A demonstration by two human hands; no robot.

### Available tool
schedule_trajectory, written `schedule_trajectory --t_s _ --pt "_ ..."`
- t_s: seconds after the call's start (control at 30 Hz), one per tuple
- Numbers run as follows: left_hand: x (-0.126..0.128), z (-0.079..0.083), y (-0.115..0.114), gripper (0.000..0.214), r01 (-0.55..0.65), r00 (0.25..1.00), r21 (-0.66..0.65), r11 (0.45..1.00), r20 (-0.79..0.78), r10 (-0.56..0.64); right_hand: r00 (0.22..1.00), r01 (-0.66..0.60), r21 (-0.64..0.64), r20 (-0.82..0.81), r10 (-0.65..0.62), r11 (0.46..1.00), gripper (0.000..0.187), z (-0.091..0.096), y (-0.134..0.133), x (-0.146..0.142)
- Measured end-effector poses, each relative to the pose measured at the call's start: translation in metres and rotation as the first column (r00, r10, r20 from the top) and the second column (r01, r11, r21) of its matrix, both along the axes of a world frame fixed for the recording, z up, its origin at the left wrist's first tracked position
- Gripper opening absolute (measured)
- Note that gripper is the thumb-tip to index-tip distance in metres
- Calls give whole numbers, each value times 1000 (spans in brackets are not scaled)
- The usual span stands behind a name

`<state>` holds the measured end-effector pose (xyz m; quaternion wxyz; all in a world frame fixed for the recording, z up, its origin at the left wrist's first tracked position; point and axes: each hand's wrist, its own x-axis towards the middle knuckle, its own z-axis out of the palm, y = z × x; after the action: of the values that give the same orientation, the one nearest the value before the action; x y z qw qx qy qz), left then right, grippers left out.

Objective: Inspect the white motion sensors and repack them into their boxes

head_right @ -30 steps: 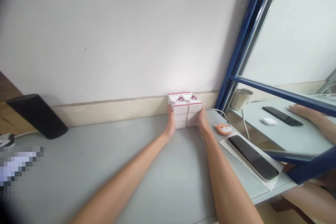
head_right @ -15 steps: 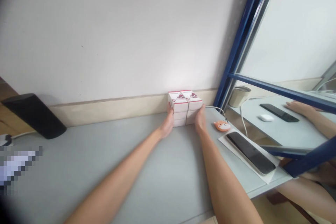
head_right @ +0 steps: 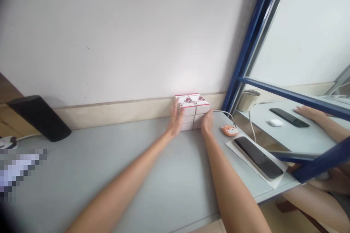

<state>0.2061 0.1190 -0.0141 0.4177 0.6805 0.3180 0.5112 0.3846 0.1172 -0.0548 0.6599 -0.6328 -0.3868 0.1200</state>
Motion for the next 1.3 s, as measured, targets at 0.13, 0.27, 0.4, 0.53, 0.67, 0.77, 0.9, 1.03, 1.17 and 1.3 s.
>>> schedule_trajectory --t_s 0.13,0.27,0.4,0.53,0.67,0.77,0.9,1.03,1.17,1.3 --pt "-13 20 -2 57 23 995 153 988 -98 -8 988 141 -18 -65 -142 990 57 7 -1 -4" --pt "-34 47 3 44 13 986 237 971 -167 28 969 239 5 -72 -238 971 48 20 -11 -8" --pt "-79 65 -8 43 -53 981 293 955 -162 104 915 403 110 -60 -399 908 45 45 -29 -23" --pt "-158 48 -43 47 -53 962 348 936 -233 141 898 318 359 183 -400 878 46 71 -45 -71" --pt "-235 14 -72 49 50 828 582 812 -478 292 854 -362 180 458 248 915 28 77 -65 -146" --pt "-268 4 -76 70 267 768 721 639 -559 311 760 -588 -35 317 567 808 39 66 -76 -184" --pt "-280 14 -78 89 390 689 695 604 -655 309 569 -821 -47 16 822 569 44 50 -77 -191" --pt "-279 30 -91 75 323 686 637 700 -667 291 483 -875 33 -35 875 484 41 47 -76 -183" --pt "-279 33 -100 69 305 727 626 718 -640 250 439 -896 -43 81 895 443 38 54 -88 -189" --pt "-281 24 -95 82 214 736 538 816 -638 228 344 -889 -179 346 873 421 39 59 -104 -201"
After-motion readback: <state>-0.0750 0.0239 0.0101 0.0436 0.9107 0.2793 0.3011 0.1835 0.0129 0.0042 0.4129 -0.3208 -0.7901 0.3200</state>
